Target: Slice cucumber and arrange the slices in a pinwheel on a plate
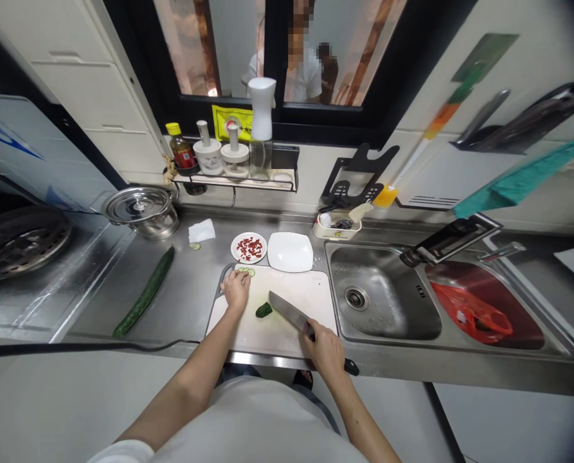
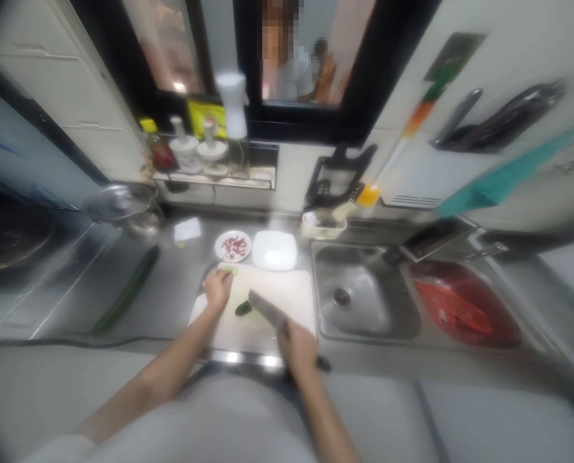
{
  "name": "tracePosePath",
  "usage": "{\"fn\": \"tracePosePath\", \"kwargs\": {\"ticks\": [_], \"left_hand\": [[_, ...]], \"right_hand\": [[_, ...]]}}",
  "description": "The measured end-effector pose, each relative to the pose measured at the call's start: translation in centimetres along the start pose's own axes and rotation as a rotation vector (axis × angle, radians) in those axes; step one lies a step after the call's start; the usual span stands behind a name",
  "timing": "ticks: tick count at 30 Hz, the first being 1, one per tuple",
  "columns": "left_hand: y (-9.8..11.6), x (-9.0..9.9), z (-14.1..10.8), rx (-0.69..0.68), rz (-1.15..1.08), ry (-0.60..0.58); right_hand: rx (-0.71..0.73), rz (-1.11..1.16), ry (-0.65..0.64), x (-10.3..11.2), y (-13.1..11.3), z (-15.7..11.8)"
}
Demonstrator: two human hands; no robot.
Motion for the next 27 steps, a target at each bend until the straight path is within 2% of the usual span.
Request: {"fn": "tracePosePath", "kwargs": {"ticks": [7,15,19,23,25,27], "left_hand": [[0.0,0.9,-0.9,-0.020,-0.108,0.036],[0.1,1.9,-4.5,-0.135,-0.271,-0.003],[0.1,1.8,-6.5,-0.192,-0.325,-0.057],[0.2,1.6,-8.0,-0.236,-0.329,-0.104],[0.5,1.6,-8.5,-0.283,-0.336,-0.138],[0.8,1.6,-8.8,-0.343,-0.351,-0.171]], "right_hand": [[0.004,0.007,-0.005,-0.1,-0.1,-0.4],[-0.018,0.030,-0.049,-0.4,-0.5,-0.5],[-0.039,0.205,-0.078,-0.9,-0.4,-0.3],[-0.161,0.494,0.050,-0.9,0.5,0.2],[-0.164,0.542,0.081,-0.9,0.7,0.4],[-0.115,0.533,0.058,-0.9,0.4,0.4]]}}
Point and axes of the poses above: each hand's wrist, its own z-axis towards the middle knuckle, its own x-axis out of the back of the hand, y = z × x, the point moved 4 cm from there along z, towards the middle knuckle, and after that the axes turned 6 degrees about -z, right-handed, at the moved point
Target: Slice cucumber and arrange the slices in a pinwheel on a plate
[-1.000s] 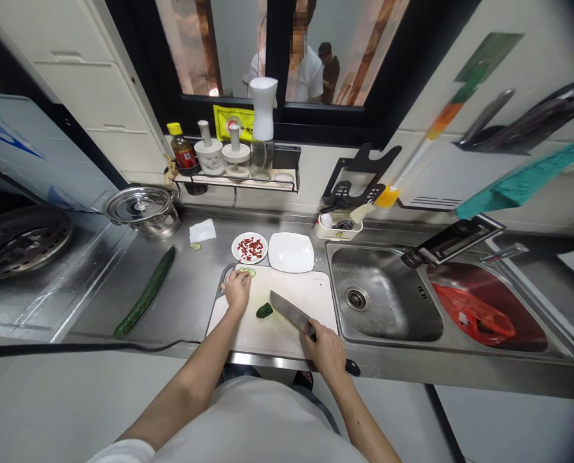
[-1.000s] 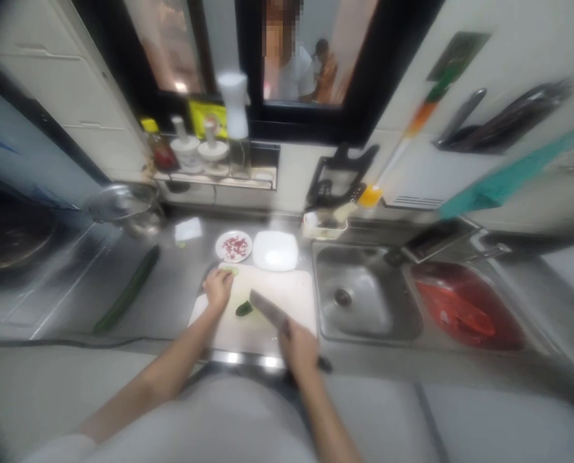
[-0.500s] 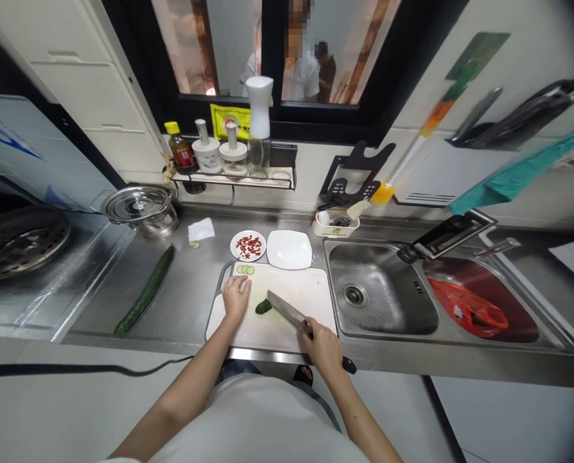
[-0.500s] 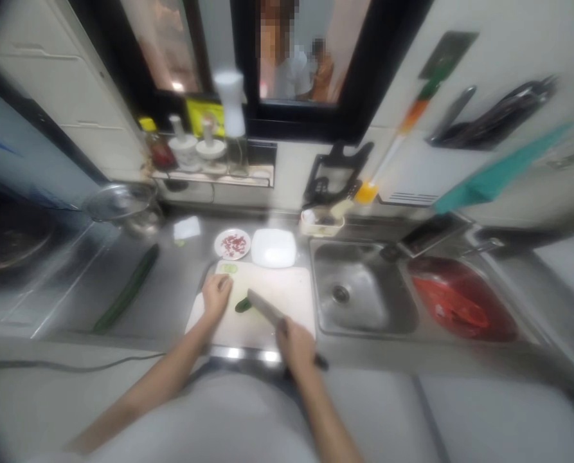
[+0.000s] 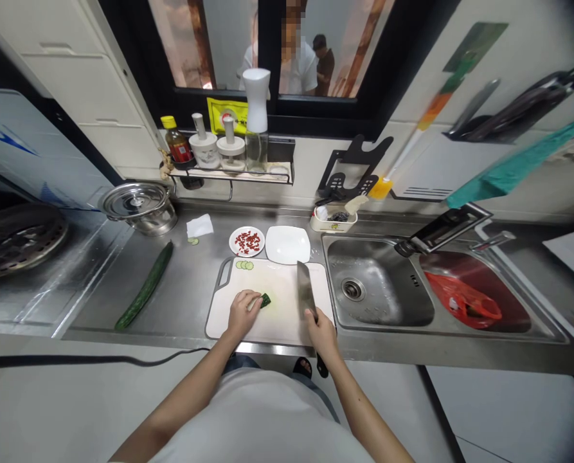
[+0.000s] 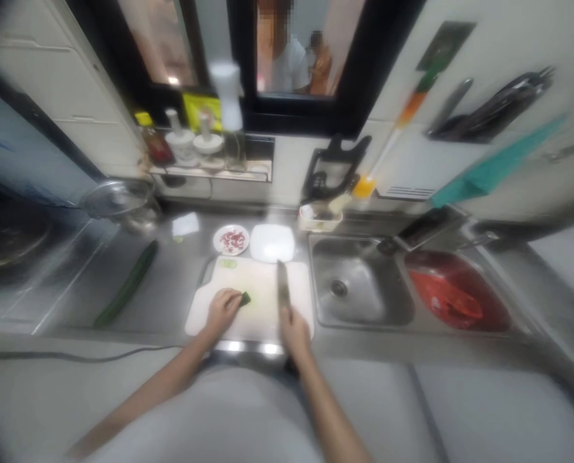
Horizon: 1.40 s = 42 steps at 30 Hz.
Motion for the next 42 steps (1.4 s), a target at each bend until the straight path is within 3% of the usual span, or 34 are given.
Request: {"fn": "tracePosePath", "kwargs": {"ticks": [5,11,16,24,42], "left_hand": [[0.2,-0.3,0.1,-0.059,0.009,-0.013],[0.0,-0.9,0.1,-0.141,0.002,-0.070],[0.5,-0.4,0.3,-0.217,0.022,-0.034],[0.3,-0.4,0.5,-0.227,-0.005,-0.033],[0.1,-0.6,0.3,-0.301,0.022,-0.025]], "right_hand": [[0.110,-0.152,-0.141,-1.0,-1.5,-0.5],[0.147,-0.399,-0.266,-1.3,-3.2,-0.8],[0.199,-0.524,-0.263,-1.0,-4.4,-1.1],[0.258,-0.588,-0.290,-0.9,-5.8,-1.4],[0.291,-0.602,-0.323,-1.1,-6.3,-1.6]]}}
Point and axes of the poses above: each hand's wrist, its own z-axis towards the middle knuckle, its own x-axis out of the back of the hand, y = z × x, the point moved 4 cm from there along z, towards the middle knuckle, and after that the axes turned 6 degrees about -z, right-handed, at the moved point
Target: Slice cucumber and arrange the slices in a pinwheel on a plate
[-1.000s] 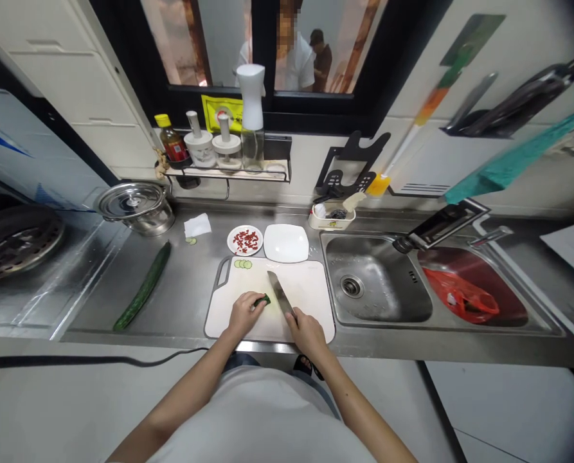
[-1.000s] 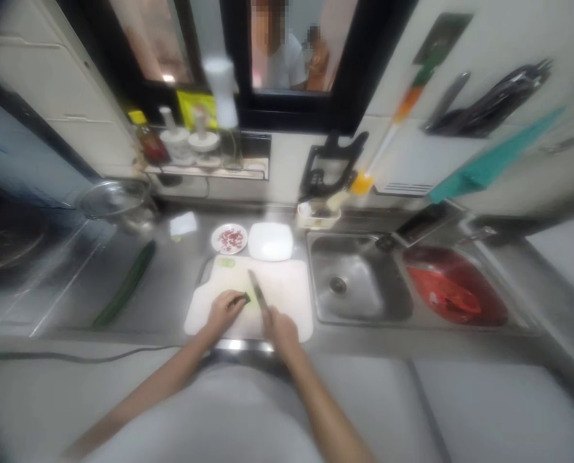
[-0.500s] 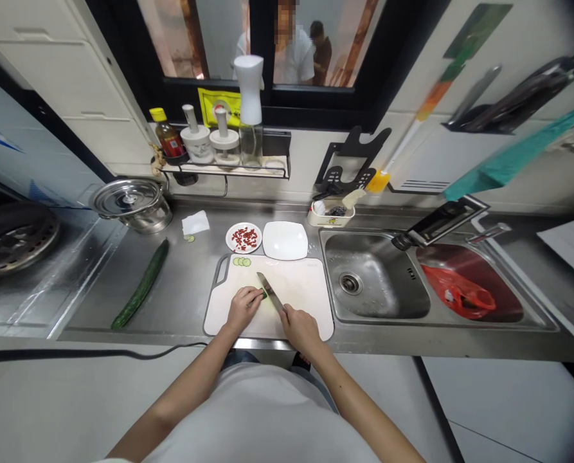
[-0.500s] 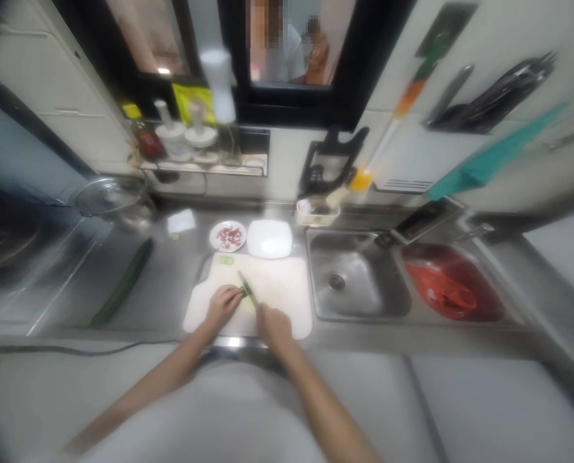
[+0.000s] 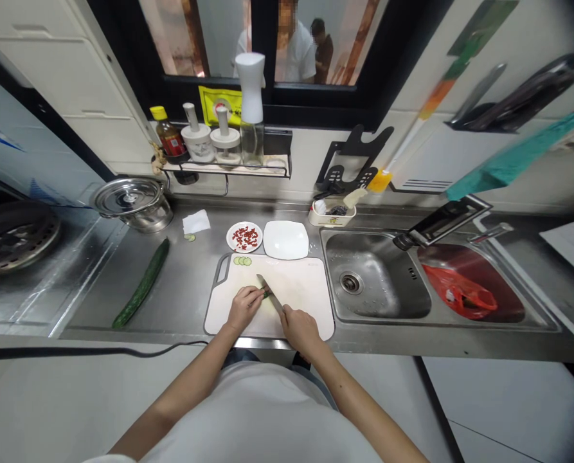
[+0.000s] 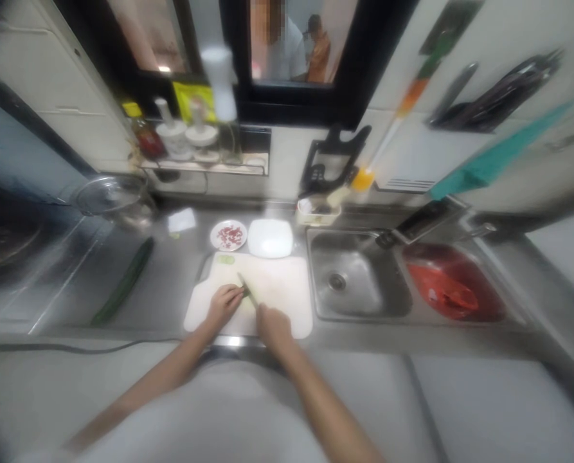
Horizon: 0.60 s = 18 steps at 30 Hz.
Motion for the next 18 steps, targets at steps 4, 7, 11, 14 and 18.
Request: {"fn": "tracePosePath", "kwargs": {"ticks": [4,7,11,14,18], "left_hand": [[0.1,0.0,0.0,-0.008,0.009,0.007],[0.1,0.0,0.0,-0.002,0.008,0.005],[0.0,0.0,0.0,0.002,0.006,0.004],[-0.1,-0.1,-0.1,0.003,0.008,0.005],[-0.1,-0.1,-0.1,0.003,0.010,0.004]], "right_hand": [[0.002,-0.003,-0.026,-0.1,0.0,-0.3],[0.007,0.011,-0.057,-0.2,0.1,-0.7],[0.015,0.032,-0.088,-0.2,0.4,-1.2],[0.012,0.035,-0.094,0.0,0.5,-1.3],[0.016,0.036,-0.097,0.2,0.3,-1.0]]}}
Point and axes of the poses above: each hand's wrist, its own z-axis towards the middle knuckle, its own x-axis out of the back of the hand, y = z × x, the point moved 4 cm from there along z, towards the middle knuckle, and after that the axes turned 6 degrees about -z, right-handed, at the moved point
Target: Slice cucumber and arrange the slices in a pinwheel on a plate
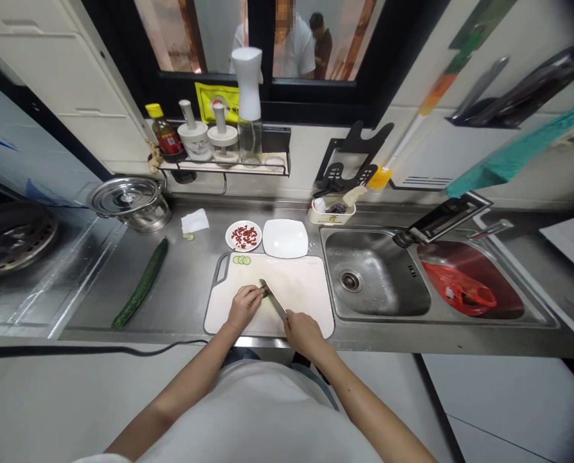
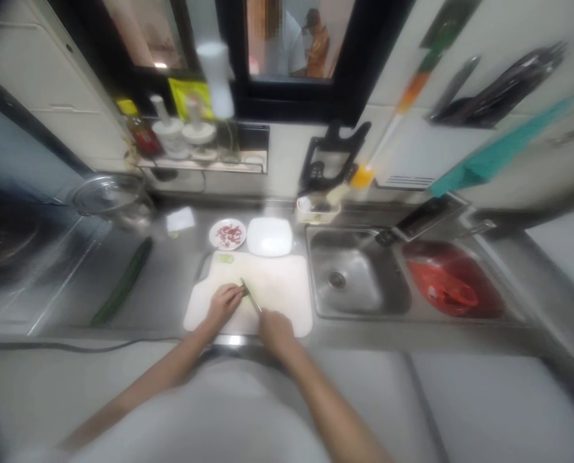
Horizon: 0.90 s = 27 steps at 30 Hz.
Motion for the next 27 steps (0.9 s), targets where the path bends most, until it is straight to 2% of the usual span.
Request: {"fn": "tracePosePath", "kwargs": {"ticks": [15,23,27], "left_hand": [[0.2,0.1,0.1,0.005,-0.005,-0.012],[-0.1,-0.1,0.0,0.018,-0.024,-0.016],[-0.2,-0.1,0.0,0.025,-0.030,-0.019]], "right_hand": [[0.002,-0.015,0.033,0.7,-1.8,2.1],[0.005,0.005,0.012,-0.2,-0.8,1.0],[0.010,0.001,0.019,-0.3,-0.9,1.3]]}}
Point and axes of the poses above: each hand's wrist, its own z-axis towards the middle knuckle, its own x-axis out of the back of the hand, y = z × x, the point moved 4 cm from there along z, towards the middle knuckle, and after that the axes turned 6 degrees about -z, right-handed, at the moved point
